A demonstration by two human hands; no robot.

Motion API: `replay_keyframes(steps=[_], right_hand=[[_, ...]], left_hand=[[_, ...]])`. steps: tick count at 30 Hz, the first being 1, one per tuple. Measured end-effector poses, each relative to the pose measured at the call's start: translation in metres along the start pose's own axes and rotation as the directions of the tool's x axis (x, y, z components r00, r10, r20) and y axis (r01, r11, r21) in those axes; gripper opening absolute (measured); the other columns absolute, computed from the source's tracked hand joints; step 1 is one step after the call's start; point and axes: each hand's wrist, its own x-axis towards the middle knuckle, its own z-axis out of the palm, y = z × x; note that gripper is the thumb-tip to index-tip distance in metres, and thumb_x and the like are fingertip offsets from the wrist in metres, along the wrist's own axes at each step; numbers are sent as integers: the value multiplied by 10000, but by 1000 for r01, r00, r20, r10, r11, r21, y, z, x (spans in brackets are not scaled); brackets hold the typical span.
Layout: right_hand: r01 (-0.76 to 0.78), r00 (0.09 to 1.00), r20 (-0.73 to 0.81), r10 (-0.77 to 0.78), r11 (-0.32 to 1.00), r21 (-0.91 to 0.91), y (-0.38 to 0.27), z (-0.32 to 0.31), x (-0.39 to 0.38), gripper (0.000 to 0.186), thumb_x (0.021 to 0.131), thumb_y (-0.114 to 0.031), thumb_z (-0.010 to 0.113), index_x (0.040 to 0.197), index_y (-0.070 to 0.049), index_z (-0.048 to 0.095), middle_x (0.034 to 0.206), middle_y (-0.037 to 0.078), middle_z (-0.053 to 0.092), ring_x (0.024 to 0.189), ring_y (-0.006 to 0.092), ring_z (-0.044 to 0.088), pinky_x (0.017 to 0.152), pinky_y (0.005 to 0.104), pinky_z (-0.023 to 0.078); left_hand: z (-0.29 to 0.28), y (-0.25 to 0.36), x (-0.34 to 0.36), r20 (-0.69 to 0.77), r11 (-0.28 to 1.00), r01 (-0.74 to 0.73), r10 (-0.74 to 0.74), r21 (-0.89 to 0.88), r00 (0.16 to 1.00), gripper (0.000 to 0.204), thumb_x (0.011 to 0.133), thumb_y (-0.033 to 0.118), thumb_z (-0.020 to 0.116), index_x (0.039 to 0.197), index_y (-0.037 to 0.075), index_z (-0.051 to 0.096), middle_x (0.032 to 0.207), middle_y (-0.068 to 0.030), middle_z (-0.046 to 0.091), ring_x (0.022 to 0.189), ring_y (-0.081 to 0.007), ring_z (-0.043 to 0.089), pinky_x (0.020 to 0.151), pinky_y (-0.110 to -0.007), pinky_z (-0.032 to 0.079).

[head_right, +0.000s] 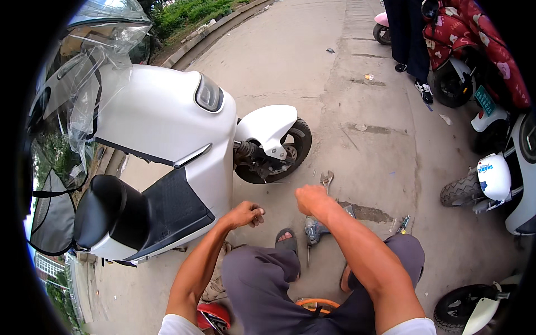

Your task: The person uses a power drill and various hand tools to remove bolts and disassemble the front brake caliper of a white scooter. They work on the front wheel area, loosening fasteners and eventually detaching the brake assembly from the fork.

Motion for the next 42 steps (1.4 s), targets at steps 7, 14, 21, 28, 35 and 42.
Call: replay_keyframes(steps=[7, 14, 21, 28, 35, 42], right_hand=[[-185, 971, 221, 96, 883, 430, 64, 124, 157, 340, 906, -295, 644, 1030, 6, 740, 1077, 273, 691, 1062, 400, 664, 913, 466, 535], [-333, 943, 316, 105, 278, 901, 86, 310, 329, 279, 947, -205, 606, 955, 56, 704, 809, 114, 720, 689, 163, 670, 670, 335, 531], [-410, 905, 387, 180, 114, 905, 126, 459, 428, 258, 977, -164, 608, 1047, 72, 684, 862, 85, 718, 713, 129, 628, 634, 302, 513], [-356, 908, 272, 320, 242, 903, 153, 470, 448, 309, 921, -212, 619, 1089, 35, 698, 921, 249, 713, 885, 348, 697, 832, 408, 529], [-350, 915, 227, 334, 372, 860, 121, 434, 406, 309, 926, -224, 620, 1092, 26, 695, 937, 262, 704, 903, 377, 689, 853, 419, 521], [-332, 906, 262, 332, 176, 927, 121, 446, 381, 437, 1010, -380, 594, 1210, 4, 650, 902, 133, 711, 728, 130, 607, 646, 291, 489]], left_hand=[[-46, -124, 233, -233, 816, 32, -202, -577, 951, 371, 1028, 295, 560, 1200, -33, 532, 995, -129, 643, 732, -198, 654, 679, -349, 594], [-50, -254, 445, -534, 706, -174, -327, -686, 779, 295, 1014, 262, 574, 1164, 9, 549, 920, -72, 620, 673, -159, 616, 585, -334, 558], [-33, -405, 558, -863, 966, 181, 71, 185, 500, 517, 981, 175, 583, 1423, -39, 423, 1373, -263, 422, 1179, -405, 530, 1013, -466, 444], [-34, -395, 588, -749, 905, 374, -103, 202, 654, 470, 918, 263, 669, 1247, -38, 517, 1261, -249, 528, 1179, -432, 544, 994, -495, 458], [17, -393, 524, -666, 829, 485, -198, 278, 719, 287, 955, 236, 604, 1081, -17, 553, 1019, -258, 678, 935, -453, 661, 840, -537, 506], [-22, -281, 512, -588, 948, -225, 52, -225, 807, 218, 1024, 137, 513, 1133, -45, 564, 928, -123, 676, 696, -208, 624, 628, -337, 517]])
